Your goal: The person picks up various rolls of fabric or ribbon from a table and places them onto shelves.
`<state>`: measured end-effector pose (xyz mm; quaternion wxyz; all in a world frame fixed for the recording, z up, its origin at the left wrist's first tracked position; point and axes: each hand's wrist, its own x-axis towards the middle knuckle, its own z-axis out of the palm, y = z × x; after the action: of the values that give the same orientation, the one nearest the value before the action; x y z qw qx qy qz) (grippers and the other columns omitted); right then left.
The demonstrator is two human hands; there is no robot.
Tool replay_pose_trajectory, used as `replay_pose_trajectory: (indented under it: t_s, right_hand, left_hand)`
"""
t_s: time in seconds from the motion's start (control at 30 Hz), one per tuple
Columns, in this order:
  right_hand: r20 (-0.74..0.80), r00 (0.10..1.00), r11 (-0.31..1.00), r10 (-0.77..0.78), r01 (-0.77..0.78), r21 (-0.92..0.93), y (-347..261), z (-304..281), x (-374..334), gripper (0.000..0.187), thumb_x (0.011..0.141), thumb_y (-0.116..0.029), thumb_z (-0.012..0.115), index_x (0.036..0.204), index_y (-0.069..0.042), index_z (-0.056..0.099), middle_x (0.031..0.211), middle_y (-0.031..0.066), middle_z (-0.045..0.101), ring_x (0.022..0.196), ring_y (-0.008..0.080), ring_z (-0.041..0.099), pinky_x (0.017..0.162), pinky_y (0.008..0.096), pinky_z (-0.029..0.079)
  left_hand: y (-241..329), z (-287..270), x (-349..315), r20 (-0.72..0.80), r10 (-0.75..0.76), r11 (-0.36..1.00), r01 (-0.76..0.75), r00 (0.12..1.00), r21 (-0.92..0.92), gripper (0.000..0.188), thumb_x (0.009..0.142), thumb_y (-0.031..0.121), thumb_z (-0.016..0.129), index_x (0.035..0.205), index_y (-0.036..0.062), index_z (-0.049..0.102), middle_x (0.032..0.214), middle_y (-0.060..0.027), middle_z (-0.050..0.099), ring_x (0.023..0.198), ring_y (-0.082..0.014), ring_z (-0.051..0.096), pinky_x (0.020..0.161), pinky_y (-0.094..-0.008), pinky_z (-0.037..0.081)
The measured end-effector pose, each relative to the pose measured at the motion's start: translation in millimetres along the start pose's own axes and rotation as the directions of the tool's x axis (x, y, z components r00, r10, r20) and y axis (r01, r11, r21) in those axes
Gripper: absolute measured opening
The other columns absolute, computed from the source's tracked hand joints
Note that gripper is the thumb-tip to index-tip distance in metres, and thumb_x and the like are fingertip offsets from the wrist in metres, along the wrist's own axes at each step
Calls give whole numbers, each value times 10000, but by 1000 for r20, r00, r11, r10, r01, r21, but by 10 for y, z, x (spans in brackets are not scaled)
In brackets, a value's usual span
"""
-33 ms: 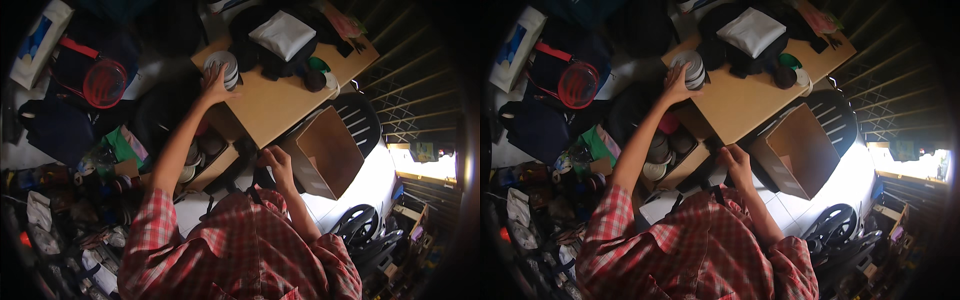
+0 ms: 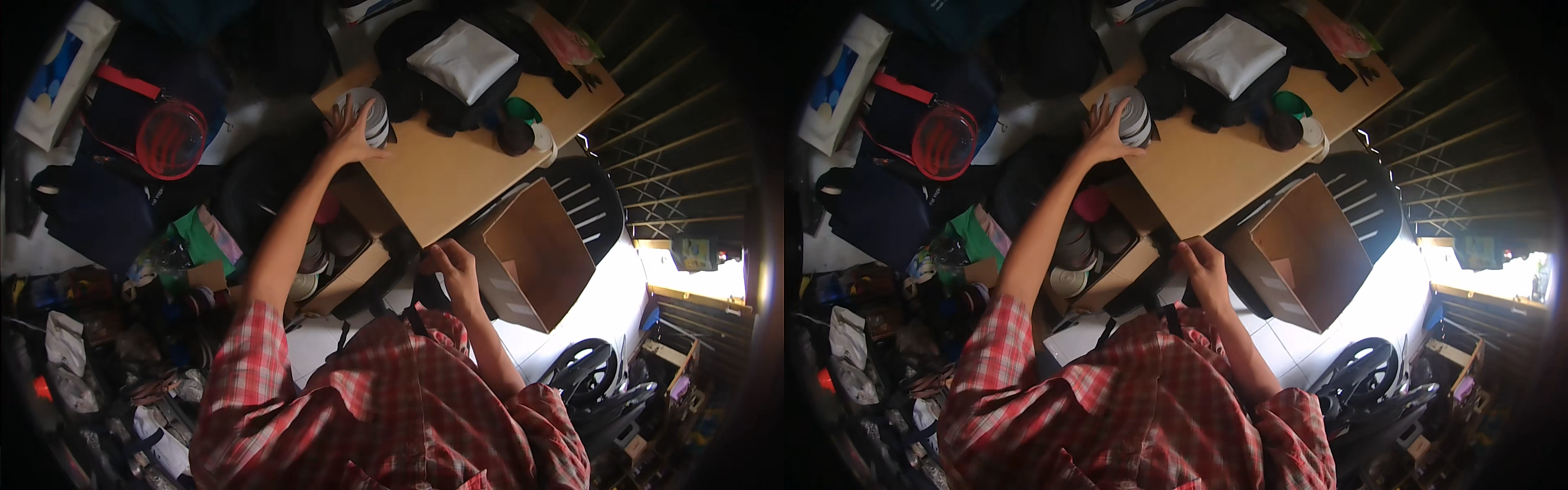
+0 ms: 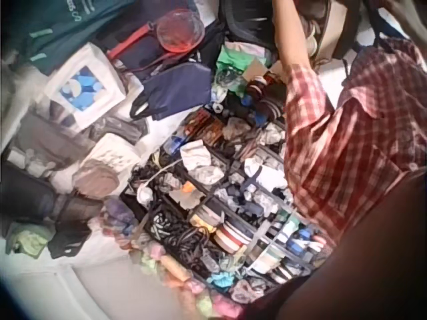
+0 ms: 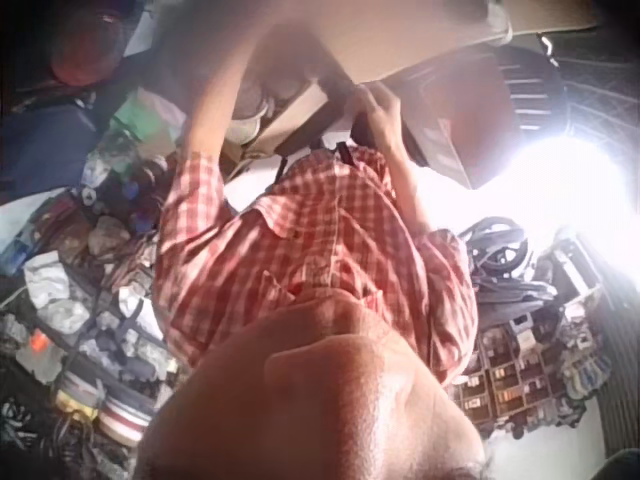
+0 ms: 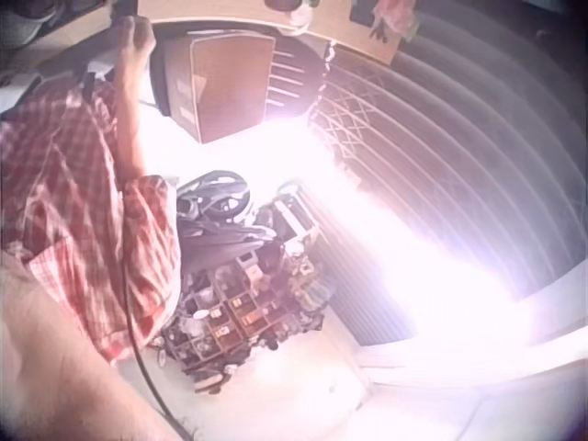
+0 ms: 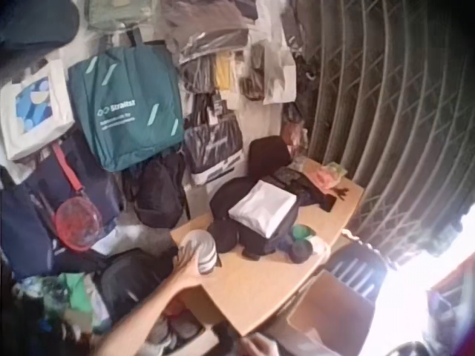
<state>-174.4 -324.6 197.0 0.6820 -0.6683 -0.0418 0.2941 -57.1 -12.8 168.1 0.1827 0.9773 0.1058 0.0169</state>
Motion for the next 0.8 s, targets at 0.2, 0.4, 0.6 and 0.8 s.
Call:
replay_pose_trajectory:
  t_s: [0.2,0.4,0.6,0.8]
  right_hand:
    - [72,996,998,61,-62,13,-132,-524,529,246,950,-199,538,948,33,619,732,87,665,711,131,630,700,260,475]
    - [82,991,991,108,-101,-86,-157,-883,902,213,943,-166,536,936,26,626,690,92,654,688,137,632,670,266,485]
    - [239,970,990,50,-16,-140,-259,-885,1270,207,933,-146,525,927,39,618,693,98,652,678,150,633,657,275,490]
    - [381,923,976,-60,135,-172,-387,-655,1651,197,927,-132,521,924,44,609,701,109,651,673,168,636,658,286,495]
  left_hand:
    - [-301,73,756,345,-187,972,123,920,200,1364,428,483,881,1489,380,30,1539,-216,-131,1370,-526,-128,1044,-706,107]
    - [-240,80,803,281,-198,975,160,939,152,1233,460,303,874,1464,364,161,1476,-228,146,1293,-558,193,1085,-564,251]
    - [-88,-552,727,82,-133,989,127,988,76,1178,488,280,854,1463,294,193,1424,-212,215,1284,-505,245,1075,-532,280]
    - [494,-1509,543,-24,-61,996,60,998,-67,1146,517,287,834,1466,246,193,1351,-203,289,1291,-444,283,1073,-512,285]
